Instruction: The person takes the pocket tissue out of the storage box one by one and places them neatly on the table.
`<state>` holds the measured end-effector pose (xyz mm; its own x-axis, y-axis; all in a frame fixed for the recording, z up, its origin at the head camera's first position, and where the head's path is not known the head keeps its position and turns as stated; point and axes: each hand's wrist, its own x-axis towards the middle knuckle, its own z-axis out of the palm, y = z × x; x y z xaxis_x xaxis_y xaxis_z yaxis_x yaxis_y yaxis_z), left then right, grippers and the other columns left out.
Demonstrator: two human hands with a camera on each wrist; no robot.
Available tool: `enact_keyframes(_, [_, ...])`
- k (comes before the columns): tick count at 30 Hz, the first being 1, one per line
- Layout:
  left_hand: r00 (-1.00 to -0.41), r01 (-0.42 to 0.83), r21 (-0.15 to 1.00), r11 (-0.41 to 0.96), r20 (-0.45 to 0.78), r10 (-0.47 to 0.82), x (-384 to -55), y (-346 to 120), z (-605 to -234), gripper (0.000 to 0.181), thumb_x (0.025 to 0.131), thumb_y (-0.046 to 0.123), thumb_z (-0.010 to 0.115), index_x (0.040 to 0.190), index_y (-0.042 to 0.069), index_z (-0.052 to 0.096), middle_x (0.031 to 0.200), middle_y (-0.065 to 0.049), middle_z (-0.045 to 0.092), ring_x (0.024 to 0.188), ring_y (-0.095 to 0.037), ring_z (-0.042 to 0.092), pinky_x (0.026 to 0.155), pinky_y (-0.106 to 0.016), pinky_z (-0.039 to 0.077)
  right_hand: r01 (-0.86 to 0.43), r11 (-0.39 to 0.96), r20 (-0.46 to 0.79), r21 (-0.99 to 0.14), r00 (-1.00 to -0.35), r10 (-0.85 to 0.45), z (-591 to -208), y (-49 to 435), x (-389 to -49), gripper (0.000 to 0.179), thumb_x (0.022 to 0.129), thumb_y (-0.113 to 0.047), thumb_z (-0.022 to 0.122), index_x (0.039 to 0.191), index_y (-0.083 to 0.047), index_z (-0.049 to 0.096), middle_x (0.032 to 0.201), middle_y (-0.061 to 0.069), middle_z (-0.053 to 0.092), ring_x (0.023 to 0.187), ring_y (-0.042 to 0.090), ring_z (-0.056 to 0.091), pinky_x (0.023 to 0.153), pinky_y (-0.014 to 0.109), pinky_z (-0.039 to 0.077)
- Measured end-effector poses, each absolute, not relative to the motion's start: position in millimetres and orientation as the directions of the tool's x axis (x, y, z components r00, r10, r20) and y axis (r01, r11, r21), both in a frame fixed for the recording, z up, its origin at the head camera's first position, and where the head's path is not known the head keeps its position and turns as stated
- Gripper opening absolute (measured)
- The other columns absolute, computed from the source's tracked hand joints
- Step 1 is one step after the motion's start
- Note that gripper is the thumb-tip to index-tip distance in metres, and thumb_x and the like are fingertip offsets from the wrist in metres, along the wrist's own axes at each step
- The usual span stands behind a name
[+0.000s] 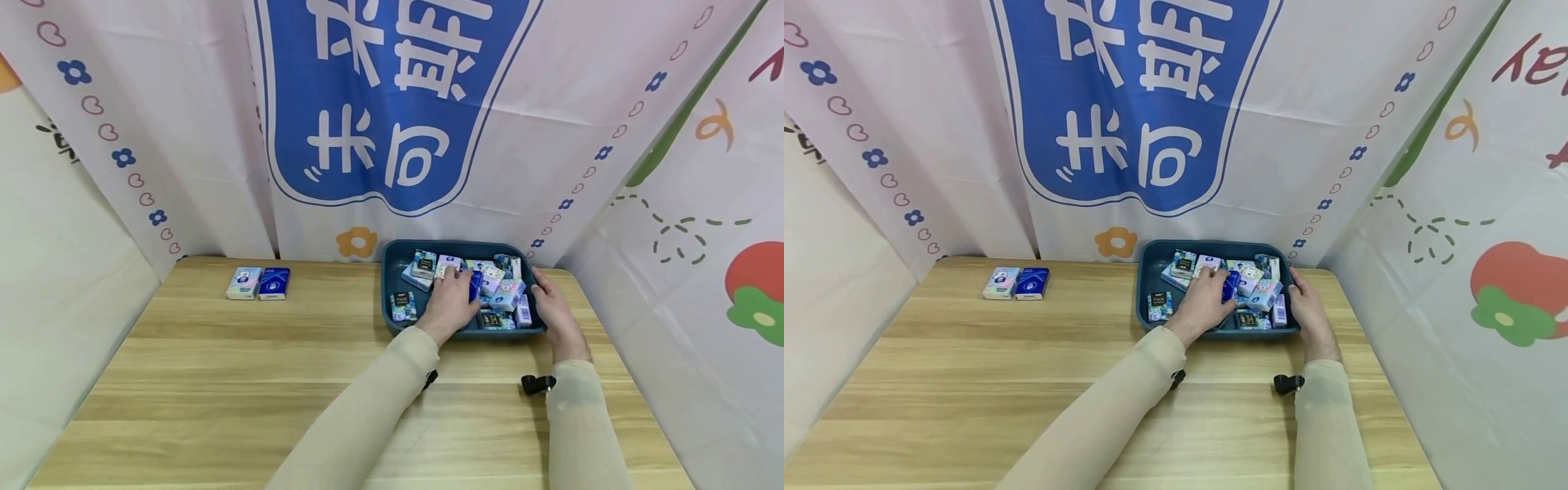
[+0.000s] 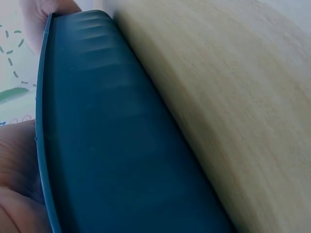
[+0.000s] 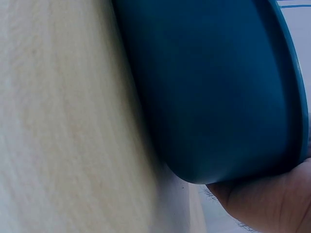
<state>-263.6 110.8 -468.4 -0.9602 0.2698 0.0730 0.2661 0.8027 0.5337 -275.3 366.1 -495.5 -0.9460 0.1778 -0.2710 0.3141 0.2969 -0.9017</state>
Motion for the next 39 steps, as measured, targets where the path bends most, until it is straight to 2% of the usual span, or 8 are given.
enact_keyframes(9, [-0.967,0.212,0.66,0.72,0.035,0.253,-268.1,103.8,-466.2,0.063,0.11,0.031,0.085,0.168,0.019,0.063,0.164,-0.014,0.06,0.139,-0.034,0.067,0.113,-0.046,0.069,0.324,0.289,-0.281,-0.901,-0.943,0.18,-495.3,365.4,-274.9,0.062,0.129,-0.028,0.027,0.189,-0.031,0.013,0.201,0.01,0.003,0.179,0.04,0.02,0.148,0.06,0.026])
enact_keyframes(14, [-0.971,0.196,0.713,0.673,0.047,0.234,-269.0,95.6,-462.2,0.051,0.107,0.032,0.087,0.155,0.019,0.075,0.161,-0.012,0.063,0.142,-0.034,0.066,0.113,-0.046,0.069,0.318,0.301,-0.273,-0.899,-0.945,0.181,-495.0,366.1,-274.6,0.062,0.129,-0.027,0.027,0.19,-0.031,0.014,0.201,0.01,0.003,0.18,0.041,0.018,0.148,0.061,0.025])
enact_keyframes(17, [-0.967,0.222,0.727,0.65,0.081,0.24,-270.7,90.6,-459.0,0.042,0.107,0.03,0.086,0.147,0.017,0.08,0.158,-0.012,0.067,0.137,-0.032,0.071,0.111,-0.044,0.07,0.315,0.305,-0.269,-0.899,-0.946,0.183,-494.4,366.1,-274.2,0.062,0.129,-0.027,0.028,0.19,-0.03,0.014,0.201,0.01,0.003,0.182,0.041,0.016,0.149,0.062,0.022])
enact_keyframes(21, [-0.963,0.253,0.739,0.624,0.132,0.234,-273.2,84.3,-453.4,0.028,0.108,0.028,0.085,0.134,0.016,0.087,0.162,-0.011,0.07,0.137,-0.03,0.077,0.116,-0.044,0.068,0.314,0.303,-0.269,-0.9,-0.946,0.182,-494.2,366.6,-273.9,0.062,0.129,-0.026,0.028,0.19,-0.028,0.014,0.201,0.01,0.003,0.183,0.042,0.014,0.15,0.063,0.02])
enact_keyframes(24, [-0.961,0.268,0.748,0.607,0.168,0.218,-274.4,79.3,-448.4,0.02,0.109,0.024,0.083,0.126,0.016,0.09,0.158,-0.01,0.075,0.134,-0.028,0.08,0.115,-0.043,0.069,0.315,0.303,-0.271,-0.899,-0.946,0.179,-494.4,366.6,-273.9,0.062,0.129,-0.027,0.028,0.19,-0.028,0.014,0.201,0.01,0.003,0.182,0.042,0.014,0.15,0.063,0.021])
enact_keyframes(25, [-0.959,0.278,0.749,0.601,0.181,0.217,-274.9,77.6,-446.9,0.018,0.109,0.023,0.082,0.124,0.016,0.09,0.153,-0.009,0.078,0.128,-0.026,0.082,0.111,-0.042,0.07,0.317,0.304,-0.273,-0.898,-0.945,0.178,-494.5,366.4,-274.0,0.062,0.129,-0.027,0.028,0.19,-0.028,0.014,0.201,0.01,0.003,0.182,0.042,0.015,0.15,0.064,0.021])
enact_keyframes(30, [-0.946,0.324,0.75,0.577,0.237,0.223,-275.6,67.5,-440.4,0.019,0.11,0.019,0.079,0.124,0.016,0.091,0.129,-0.004,0.087,0.109,-0.02,0.081,0.098,-0.038,0.071,0.324,0.305,-0.281,-0.896,-0.943,0.177,-495.1,366.1,-274.2,0.062,0.129,-0.029,0.028,0.19,-0.031,0.014,0.201,0.01,0.003,0.181,0.042,0.017,0.149,0.065,0.023])
enact_keyframes(39, [-0.946,0.325,0.76,0.562,0.266,0.186,-270.4,46.4,-426.9,0.017,0.112,0.021,0.08,0.125,0.019,0.09,0.132,-0.004,0.086,0.112,-0.021,0.082,0.101,-0.042,0.072,0.336,0.304,-0.294,-0.891,-0.939,0.177,-496.1,367.5,-274.3,0.062,0.129,-0.031,0.027,0.189,-0.033,0.013,0.201,0.01,0.001,0.182,0.043,0.016,0.148,0.066,0.023])
